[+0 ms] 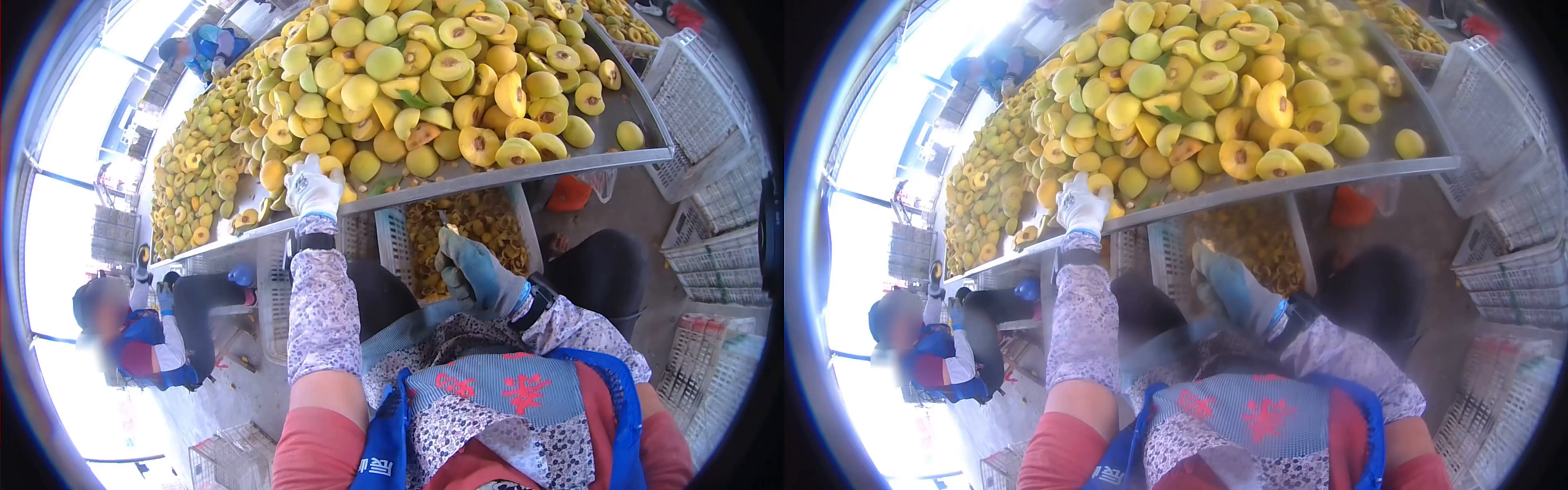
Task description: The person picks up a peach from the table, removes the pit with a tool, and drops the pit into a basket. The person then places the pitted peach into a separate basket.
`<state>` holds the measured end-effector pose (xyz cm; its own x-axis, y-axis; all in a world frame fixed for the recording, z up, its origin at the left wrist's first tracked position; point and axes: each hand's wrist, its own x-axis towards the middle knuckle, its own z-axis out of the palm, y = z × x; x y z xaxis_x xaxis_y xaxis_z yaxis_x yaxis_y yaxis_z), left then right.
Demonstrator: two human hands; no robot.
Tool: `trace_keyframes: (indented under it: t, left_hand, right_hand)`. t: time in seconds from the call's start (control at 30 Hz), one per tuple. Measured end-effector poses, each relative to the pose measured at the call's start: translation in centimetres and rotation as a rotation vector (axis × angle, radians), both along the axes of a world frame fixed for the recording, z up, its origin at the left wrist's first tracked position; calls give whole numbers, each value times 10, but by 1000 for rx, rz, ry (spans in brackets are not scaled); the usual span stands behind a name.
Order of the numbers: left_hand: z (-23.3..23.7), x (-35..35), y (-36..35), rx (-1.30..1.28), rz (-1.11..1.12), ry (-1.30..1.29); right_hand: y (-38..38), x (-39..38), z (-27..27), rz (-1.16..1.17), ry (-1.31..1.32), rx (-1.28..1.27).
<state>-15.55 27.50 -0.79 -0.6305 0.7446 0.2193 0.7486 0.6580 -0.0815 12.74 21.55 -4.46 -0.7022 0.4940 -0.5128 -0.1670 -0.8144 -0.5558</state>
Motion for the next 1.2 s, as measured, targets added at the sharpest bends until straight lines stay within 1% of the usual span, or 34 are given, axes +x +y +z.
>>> trace_keyframes:
  t: [0.07,0.13,0.17,0.2,0.23,0.27,0.33,0.37,0.4,0.43,0.47,0.53,0.57,0.6,0.63,0.67,0.7,0.73,0.77,0.8,0.87,0.93,0.97,1.0,1.03,1.1,1.13,1.2]
  left_hand:
    - [-8,1,6,19,-156,-11]
    - [-9,-2,5,5,-169,-57]
    - [-15,-15,4,123,-217,-148]
    - [-18,-22,4,243,-266,-239]
    - [-24,-26,-2,426,-339,-275]
    - [-23,-23,-5,428,-346,-275]
    - [-21,-17,-15,764,-428,-1101]
    - [-7,6,-26,813,-428,-1315]
    - [2,24,-34,813,-435,-1319]
    - [10,41,-42,850,-423,-1523]
    - [15,57,-49,880,-402,-1728]
    - [21,89,-61,832,-439,-1740]
    - [19,99,-66,816,-483,-1837]
    - [18,111,-69,808,-510,-1895]
    - [15,120,-70,825,-488,-1969]
    - [13,126,-71,844,-462,-2043]
    - [11,127,-71,843,-461,-2048]
    - [10,128,-70,728,-751,-1251]
    - [8,129,-69,555,-918,-442]
    - [3,128,-67,553,-919,-447]
    - [-8,126,-60,552,-931,-316]
    - [-12,131,-56,593,-940,-349]
    - [-8,137,-55,799,-768,-1197]
    - [-6,143,-55,932,-451,-2035]
    - [-5,149,-55,929,-447,-2038]
    - [-3,159,-56,783,-631,-1444]
    - [-7,160,-56,782,-629,-1445]
    - [-18,158,-58,1093,-441,-2229]
  right_hand:
    - [0,-1,-2,-14,-21,18]
    - [-2,-4,-1,-38,-40,137]
    - [-3,-7,0,-38,-40,137]
    - [-4,-11,0,-97,-41,186]
    - [-4,-12,-1,-159,-42,235]
    - [-3,-12,-3,-165,-41,237]
    - [-2,-11,-8,-146,-91,525]
    - [-1,-12,-11,-149,-94,530]
    - [0,-14,-14,-196,-85,665]
    - [2,-15,-14,-245,-77,801]
    - [4,-14,-12,-251,-83,801]
    - [8,-12,-8,-240,-146,951]
    - [9,-12,-8,-244,-152,950]
    - [10,-12,-9,-278,-207,1009]
    - [11,-11,-10,-311,-262,1066]
    - [13,-9,-14,-311,-268,1065]
    - [17,-7,-18,-342,-271,1087]
    - [20,-4,-20,-374,-273,1108]
    - [24,-1,-21,-316,-294,1020]
    - [24,1,-24,-316,-298,1018]
    - [26,1,-30,-297,-431,1098]
    - [21,2,-27,-275,-406,1058]
    - [18,2,-24,-249,-379,1019]
    - [16,1,-25,-249,-381,1016]
    - [14,0,-26,-251,-350,988]
    - [10,-3,-29,-251,-320,961]
    - [8,-6,-32,-245,-274,933]
    - [5,-5,-27,-238,-229,903]
